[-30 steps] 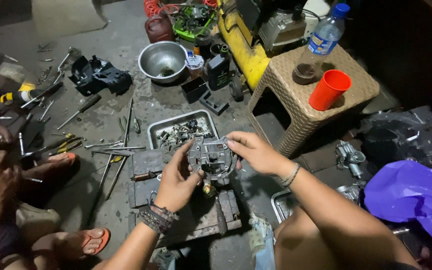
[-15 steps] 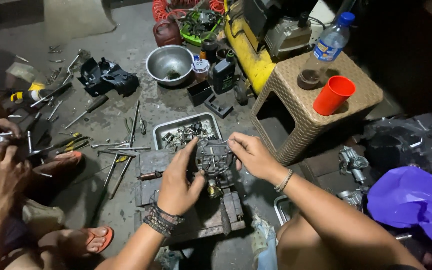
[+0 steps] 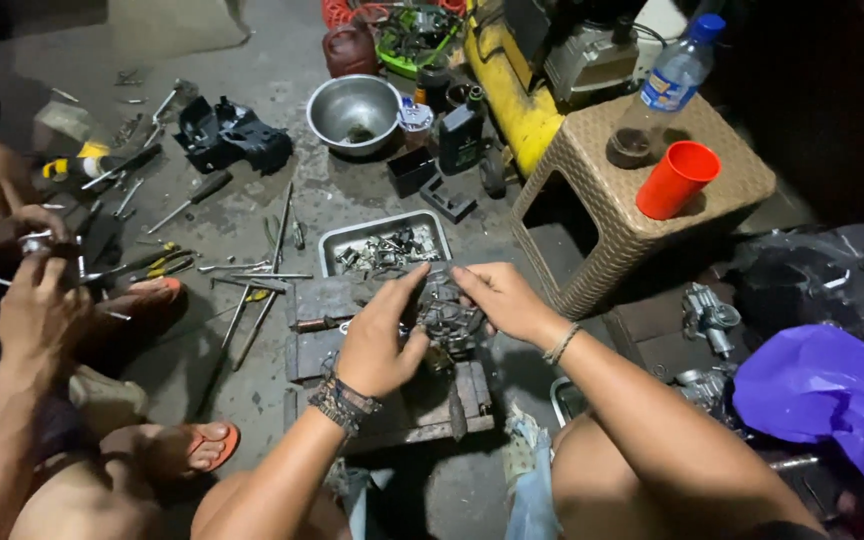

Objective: The person cleans a circular mechanical part using a rag, wiping the surface and crevices thoroughly. Another person is visible in the background working on a separate component.

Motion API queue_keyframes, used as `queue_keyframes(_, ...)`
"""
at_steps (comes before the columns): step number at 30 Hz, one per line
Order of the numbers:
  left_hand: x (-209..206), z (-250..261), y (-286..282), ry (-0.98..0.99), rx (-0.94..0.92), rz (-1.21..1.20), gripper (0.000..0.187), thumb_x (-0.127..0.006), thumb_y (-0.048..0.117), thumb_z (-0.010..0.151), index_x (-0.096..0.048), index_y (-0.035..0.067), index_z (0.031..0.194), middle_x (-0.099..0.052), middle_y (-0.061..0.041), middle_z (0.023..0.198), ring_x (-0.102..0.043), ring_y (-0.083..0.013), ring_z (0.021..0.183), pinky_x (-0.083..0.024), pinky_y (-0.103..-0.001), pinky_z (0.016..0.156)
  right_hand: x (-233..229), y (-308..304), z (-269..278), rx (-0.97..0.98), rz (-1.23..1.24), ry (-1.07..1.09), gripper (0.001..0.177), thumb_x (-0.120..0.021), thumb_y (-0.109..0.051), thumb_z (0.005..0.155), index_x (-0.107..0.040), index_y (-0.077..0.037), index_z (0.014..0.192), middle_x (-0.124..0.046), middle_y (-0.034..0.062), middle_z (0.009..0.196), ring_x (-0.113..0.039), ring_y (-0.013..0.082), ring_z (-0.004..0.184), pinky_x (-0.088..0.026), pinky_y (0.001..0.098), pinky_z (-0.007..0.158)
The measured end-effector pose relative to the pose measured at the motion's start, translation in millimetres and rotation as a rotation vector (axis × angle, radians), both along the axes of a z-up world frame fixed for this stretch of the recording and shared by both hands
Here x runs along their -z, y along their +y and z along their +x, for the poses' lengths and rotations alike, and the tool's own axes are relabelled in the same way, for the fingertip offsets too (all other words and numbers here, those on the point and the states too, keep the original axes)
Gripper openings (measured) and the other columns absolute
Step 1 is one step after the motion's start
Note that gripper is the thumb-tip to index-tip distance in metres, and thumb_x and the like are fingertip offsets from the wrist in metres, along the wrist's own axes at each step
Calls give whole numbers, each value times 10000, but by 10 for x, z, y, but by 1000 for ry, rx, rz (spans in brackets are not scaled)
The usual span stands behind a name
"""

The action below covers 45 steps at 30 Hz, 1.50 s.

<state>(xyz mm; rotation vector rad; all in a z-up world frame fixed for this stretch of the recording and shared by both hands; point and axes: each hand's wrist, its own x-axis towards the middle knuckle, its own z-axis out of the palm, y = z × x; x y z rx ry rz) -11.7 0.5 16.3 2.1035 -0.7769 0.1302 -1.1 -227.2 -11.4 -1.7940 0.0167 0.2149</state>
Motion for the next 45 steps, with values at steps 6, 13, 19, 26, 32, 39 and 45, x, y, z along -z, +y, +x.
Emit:
queue_keyframes(6,267,125,11,524,-114,-323,659,-645,12,805,-551,68,1455,-653,-290,1277,-576,-478,1262,-486,-536,1025,12,-1,39,1,127,58,373,-511,-293,1080,-649,-11,878,-614,112,706,-630,184,464,-515,272,311)
queue_keyframes(13,632,228,10,640,-136,-372,324,-582,150,961,-698,83,1256,-714,-110,917,-626,-187,816,-546,-323,694,62,-9,63,-61,133,93,318,-542,-232,1071,-658,-12,873,-666,195,652,-641,253,383,-525,295,305)
queue_keyframes(19,330,104,12,462,-100,-104,287,-546,212,1003,-661,145,1257,-742,-175,966,-695,-410,1016,-539,-494,871,108,-78,21,-238,-258,0,235,-639,-190,990,-696,-1,861,-676,150,709,-614,214,703,-519,417,664)
queue_keyframes(26,674,223,23,594,-62,-327,302,-590,182,1002,-668,68,1270,-731,-184,1041,-676,-283,1015,-530,-457,930,2,8,-24,-268,-268,-134,320,-554,-224,1046,-601,-31,795,-616,123,681,-561,204,713,-488,370,693)
queue_keyframes(32,717,221,-43,730,-72,-482,286,-575,168,1020,-662,34,1257,-700,-98,896,-623,-166,797,-540,-316,701,-134,66,-98,-150,-287,-190,296,-532,-246,1061,-612,-36,868,-671,196,767,-652,258,771,-505,416,724)
queue_keyframes(39,746,226,-39,638,-155,-431,316,-507,179,1057,-602,28,1319,-676,-123,821,-641,-195,810,-568,-365,757,-116,99,-102,-181,-142,-141,177,-776,-190,875,-649,-74,918,-624,-21,763,-560,151,789,-484,335,751)
queue_keyframes(45,189,-54,-88,509,-188,-180,665,-751,243,899,-455,13,1449,-691,-243,1059,-670,-383,1074,-502,-550,966,-18,45,-85,-146,-202,-155,154,-735,-237,922,-686,-93,941,-623,61,691,-577,183,744,-469,366,712)
